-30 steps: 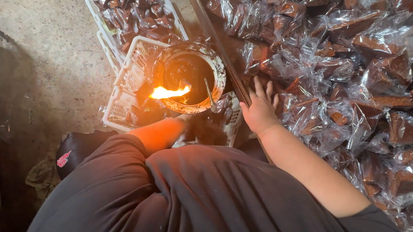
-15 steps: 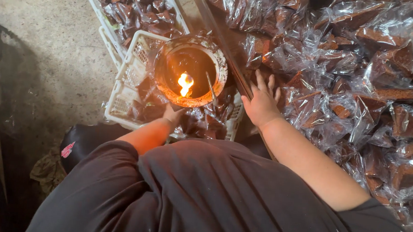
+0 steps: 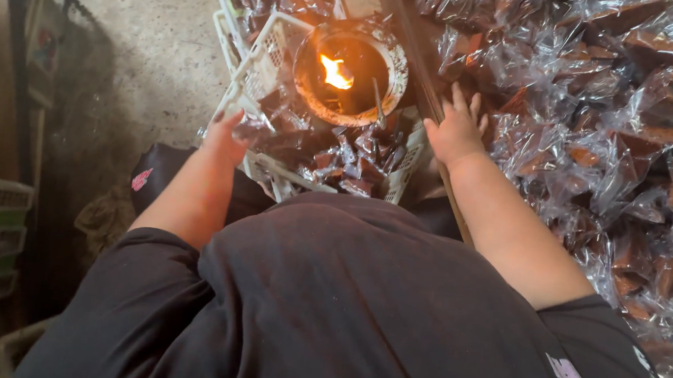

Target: Sealing individual plastic bags containing baked goods using a small flame.

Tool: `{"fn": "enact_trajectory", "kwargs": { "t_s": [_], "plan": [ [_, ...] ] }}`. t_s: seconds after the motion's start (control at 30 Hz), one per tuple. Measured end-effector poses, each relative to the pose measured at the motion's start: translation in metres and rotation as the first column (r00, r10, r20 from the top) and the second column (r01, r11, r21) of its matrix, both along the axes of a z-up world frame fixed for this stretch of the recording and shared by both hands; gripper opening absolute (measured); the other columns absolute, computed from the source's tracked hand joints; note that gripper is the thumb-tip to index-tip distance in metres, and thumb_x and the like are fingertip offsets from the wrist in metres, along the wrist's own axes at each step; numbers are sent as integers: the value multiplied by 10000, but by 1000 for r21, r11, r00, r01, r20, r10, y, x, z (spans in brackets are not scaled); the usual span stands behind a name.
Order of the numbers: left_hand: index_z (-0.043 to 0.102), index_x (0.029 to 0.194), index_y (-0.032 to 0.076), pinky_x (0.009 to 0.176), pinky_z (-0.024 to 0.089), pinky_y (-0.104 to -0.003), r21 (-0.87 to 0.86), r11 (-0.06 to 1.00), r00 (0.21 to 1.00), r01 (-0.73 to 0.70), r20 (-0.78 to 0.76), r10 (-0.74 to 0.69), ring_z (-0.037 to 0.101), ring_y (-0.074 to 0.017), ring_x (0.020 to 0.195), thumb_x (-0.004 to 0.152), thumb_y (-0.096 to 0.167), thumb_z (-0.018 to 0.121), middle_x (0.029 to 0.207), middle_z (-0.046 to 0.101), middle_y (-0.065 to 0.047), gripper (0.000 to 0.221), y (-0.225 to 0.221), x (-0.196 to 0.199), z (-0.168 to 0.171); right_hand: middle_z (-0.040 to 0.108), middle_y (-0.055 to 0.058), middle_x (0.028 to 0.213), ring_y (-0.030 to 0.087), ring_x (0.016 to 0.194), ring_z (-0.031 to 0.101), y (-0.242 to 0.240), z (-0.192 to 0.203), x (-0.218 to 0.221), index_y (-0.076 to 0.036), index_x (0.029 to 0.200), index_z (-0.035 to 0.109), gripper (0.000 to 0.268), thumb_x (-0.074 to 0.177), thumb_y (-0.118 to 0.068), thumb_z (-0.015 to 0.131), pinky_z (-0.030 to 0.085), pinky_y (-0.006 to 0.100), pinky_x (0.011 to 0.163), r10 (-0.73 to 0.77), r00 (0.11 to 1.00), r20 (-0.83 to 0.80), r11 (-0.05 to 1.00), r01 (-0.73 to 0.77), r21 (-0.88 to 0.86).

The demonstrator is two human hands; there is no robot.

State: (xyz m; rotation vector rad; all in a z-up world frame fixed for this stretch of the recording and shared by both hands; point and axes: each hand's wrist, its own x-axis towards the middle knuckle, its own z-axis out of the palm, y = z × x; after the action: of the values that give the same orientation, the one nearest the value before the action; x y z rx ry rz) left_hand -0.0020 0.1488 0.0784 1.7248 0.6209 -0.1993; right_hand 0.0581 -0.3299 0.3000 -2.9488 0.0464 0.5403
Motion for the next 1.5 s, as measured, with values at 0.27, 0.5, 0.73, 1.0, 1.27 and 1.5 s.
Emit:
{"fn": "enact_trajectory", "kwargs": {
  "t_s": [0.27, 0.5, 0.73, 1.0, 1.27, 1.5],
  "plan": [
    [396, 1451, 159, 825, 662, -389, -762, 427, 803, -487, -198, 562, 758, -319, 956, 850, 115, 902, 1146, 601, -193, 787, 0, -3, 71, 96, -55, 1726, 325, 1570, 40, 1, 10, -6, -193, 1611, 370, 737, 1000, -551, 576, 121, 599, 1251, -1, 998, 61, 997, -4, 83],
    [687, 1132, 138, 766, 598, -500, -896, 442, 966, 38, 147, 215, 710, -284, 842, 973, 591, 509, 907, 701, -54, 512, -138, -74, 297, 598, -79, 1385, 195, 1331, 514, 28, 45, -36, -237, 1062, 743, 280, 985, -507, 736, 466, 359, 1065, -55, 861, 505, 895, -181, 407],
    [505, 1396, 286, 599, 594, -271, -345, 833, 892, 432, 301, -338, 678, -149, 782, 680, 8, 923, 973, 708, -71, 875, -188, -69, 232, 688, 50, 1093, 138, 927, 684, 79, 73, -110, -119, 1448, 558, 556, 908, -111, 691, 607, 281, 799, 227, 961, -156, 58, 146, 988],
    [706, 992, 148, 415, 507, -133, -430, 881, 976, 196, 172, -133, 689, -96, 579, 851, 231, 832, 790, 762, -101, 207, -193, -61, 216, 723, 9, 926, 77, 797, 700, 60, 28, -70, -157, 1166, 637, 298, 923, -104, 800, 613, 207, 679, -16, 999, 49, 69, -48, 996],
    [789, 962, 118, 494, 606, -201, -176, 953, 950, 247, 239, -202, 684, -116, 600, 824, 260, 866, 785, 754, -95, 212, -185, -53, 187, 694, 42, 814, 117, 760, 621, 65, 33, -74, -300, 1369, 696, 401, 974, -244, 731, 579, 296, 700, 236, 952, 197, 462, -288, 839],
    [801, 953, 178, 418, 580, -243, -108, 993, 962, 48, 274, -16, 708, -76, 649, 782, 262, 902, 884, 792, 15, 216, -173, -42, 163, 699, 37, 774, 163, 767, 664, 54, 12, -69, -196, 907, 817, 124, 883, -317, 824, 543, 309, 761, 106, 976, 188, 609, -214, 764]
  ]
}}
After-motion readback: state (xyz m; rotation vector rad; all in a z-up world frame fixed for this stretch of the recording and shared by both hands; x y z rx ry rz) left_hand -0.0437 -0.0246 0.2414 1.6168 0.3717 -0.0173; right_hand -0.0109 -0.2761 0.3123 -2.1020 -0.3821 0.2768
